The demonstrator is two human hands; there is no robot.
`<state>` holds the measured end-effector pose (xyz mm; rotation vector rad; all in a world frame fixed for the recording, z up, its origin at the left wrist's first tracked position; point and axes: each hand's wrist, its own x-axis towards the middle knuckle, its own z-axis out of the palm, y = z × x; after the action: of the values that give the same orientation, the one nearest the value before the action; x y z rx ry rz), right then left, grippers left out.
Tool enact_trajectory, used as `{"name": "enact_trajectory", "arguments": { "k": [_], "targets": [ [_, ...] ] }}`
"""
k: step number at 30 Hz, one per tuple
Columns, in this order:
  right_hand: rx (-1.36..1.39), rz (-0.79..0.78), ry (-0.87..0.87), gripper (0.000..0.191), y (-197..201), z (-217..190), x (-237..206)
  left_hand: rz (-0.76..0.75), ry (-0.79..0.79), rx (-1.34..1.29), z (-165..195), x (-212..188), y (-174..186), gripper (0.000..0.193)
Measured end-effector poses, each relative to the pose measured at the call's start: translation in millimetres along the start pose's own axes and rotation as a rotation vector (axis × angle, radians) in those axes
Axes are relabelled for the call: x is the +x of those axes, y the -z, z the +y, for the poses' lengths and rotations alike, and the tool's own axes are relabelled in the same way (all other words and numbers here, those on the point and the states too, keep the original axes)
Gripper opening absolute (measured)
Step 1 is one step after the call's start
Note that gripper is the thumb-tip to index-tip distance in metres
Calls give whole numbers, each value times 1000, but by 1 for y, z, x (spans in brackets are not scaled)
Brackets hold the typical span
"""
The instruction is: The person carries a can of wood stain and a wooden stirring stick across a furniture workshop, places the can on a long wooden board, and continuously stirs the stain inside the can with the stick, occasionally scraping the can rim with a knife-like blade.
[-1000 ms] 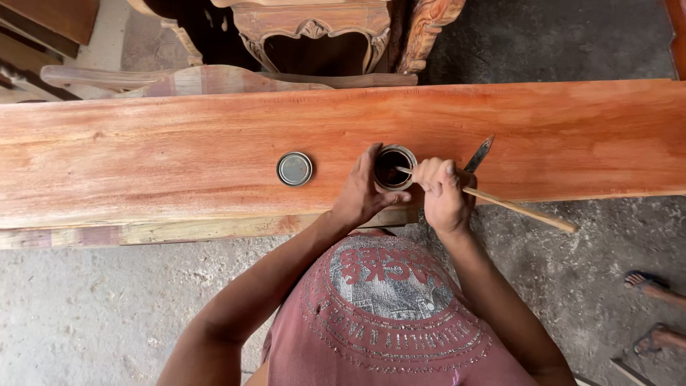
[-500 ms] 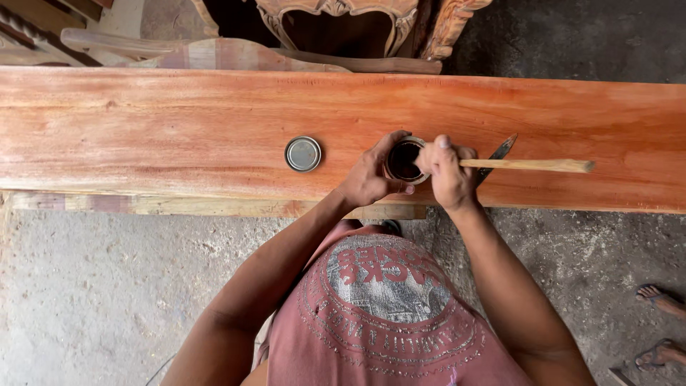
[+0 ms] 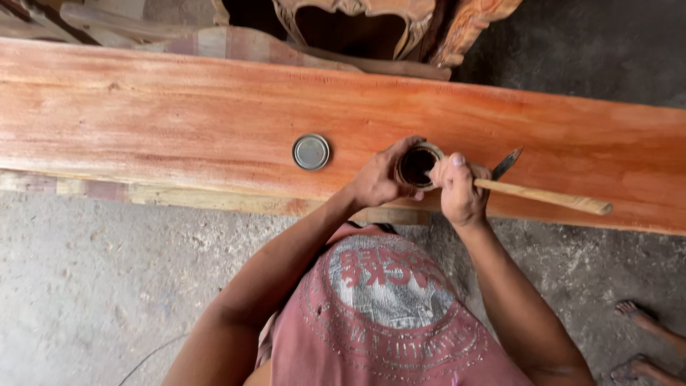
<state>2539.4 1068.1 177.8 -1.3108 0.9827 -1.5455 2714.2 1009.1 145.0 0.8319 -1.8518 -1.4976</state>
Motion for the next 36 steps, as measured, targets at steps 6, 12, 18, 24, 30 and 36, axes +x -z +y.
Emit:
{"name": "enact_trajectory", "arguments": {
  "k": [6,12,18,24,30,36],
  "targets": [
    [-37,-26,25,49,-4,12,17,-33,57,40,-1,-3,1,95],
    [-269,108,16,52,3,10,1,-33,-18,-37,-4,-1,-3,100],
    [156,152,51,49,-11,14,2,-59,1,-49,-7,-1,0,99],
    [-79,82,59,50,0,2,7,-78,-9,10,-5,2,0,100],
    [-56,94,81,49,4,2,2,-98,18,-3,-5,3,2,101],
    [42,122,25,47,-6,-5,8,-96,-23,-11,-3,4,1,102]
  ]
}}
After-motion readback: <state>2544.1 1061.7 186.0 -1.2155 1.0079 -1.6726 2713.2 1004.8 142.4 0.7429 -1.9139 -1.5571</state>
